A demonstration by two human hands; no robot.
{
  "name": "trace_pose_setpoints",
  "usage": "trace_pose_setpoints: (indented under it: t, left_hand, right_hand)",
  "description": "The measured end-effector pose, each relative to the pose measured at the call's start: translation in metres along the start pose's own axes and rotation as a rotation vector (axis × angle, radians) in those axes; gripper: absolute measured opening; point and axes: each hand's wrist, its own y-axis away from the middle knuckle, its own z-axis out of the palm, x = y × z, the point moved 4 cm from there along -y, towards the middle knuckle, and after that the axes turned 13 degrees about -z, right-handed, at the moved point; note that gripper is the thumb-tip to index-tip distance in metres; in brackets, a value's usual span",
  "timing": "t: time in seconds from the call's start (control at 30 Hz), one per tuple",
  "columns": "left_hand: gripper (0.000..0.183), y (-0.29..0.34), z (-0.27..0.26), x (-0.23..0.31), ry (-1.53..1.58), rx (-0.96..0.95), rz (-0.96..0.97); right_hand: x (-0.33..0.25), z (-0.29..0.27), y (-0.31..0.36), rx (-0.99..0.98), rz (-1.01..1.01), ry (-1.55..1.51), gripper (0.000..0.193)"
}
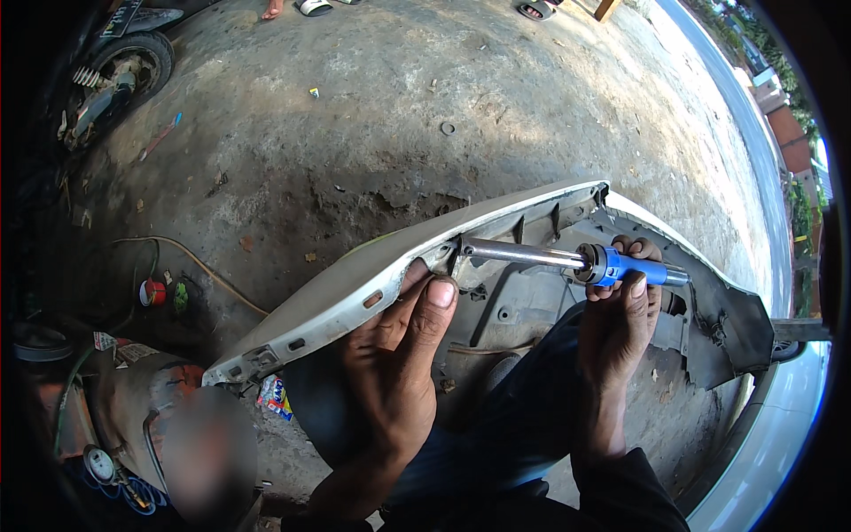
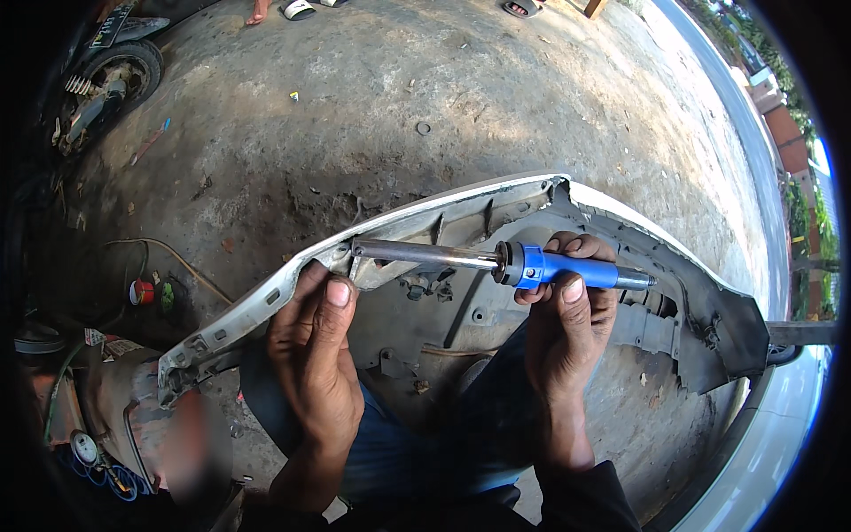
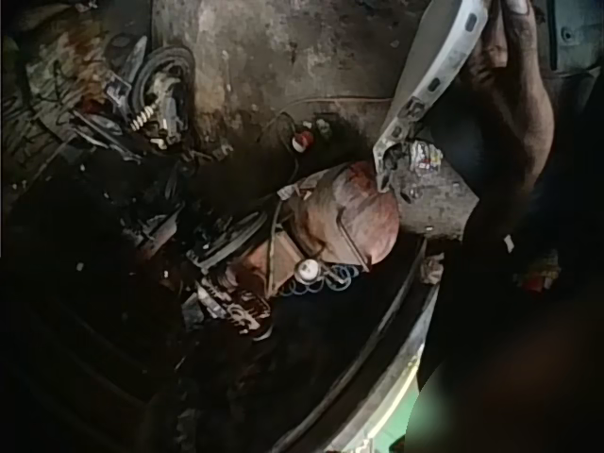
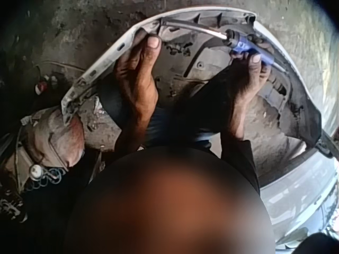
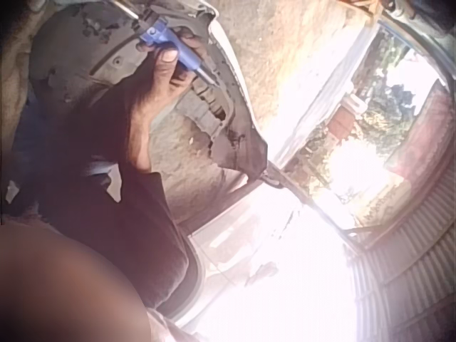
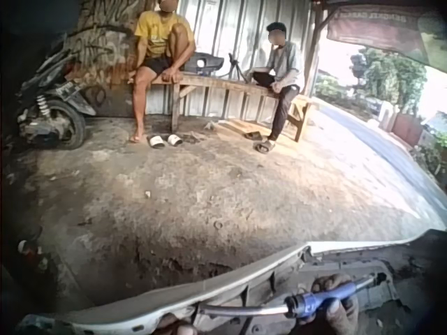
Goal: Repairing a plastic car bumper using a soldering iron to melt and bond pieces.
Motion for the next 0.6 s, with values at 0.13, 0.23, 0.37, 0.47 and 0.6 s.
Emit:
trace_pose_setpoints:
  t: [0.13,0.23,0.37,0.47,0.6]
  left_hand:
    - [0.031,-0.0003,-0.0022,-0.0002,0.004,0.005,0.002]
    - [0.031,0.0006,0.0002,0.0001,0.001,-0.009,0.003]
    - [0.031,0.0006,-0.0006,0.0010,-0.026,0.013,-0.001]
    - [0.031,0.0005,-0.0009,0.0005,-0.054,-0.015,0.003]
    - [0.030,0.0003,-0.0043,0.0003,-0.058,-0.019,0.002]
  right_hand:
    - [0.0027,-0.0013,0.0010,0.015,0.009,-0.012,0.034]
    - [-0.0008,-0.0007,0.0003,0.001,0.003,-0.009,0.034]
    - [0.0004,-0.0006,0.0011,0.003,0.009,-0.001,0.034]
    - [0.0004,-0.0009,0.0007,0.019,0.004,-0.017,0.033]
    - [0.0002,0.0004,0.0007,0.016,0.001,-0.003,0.033]
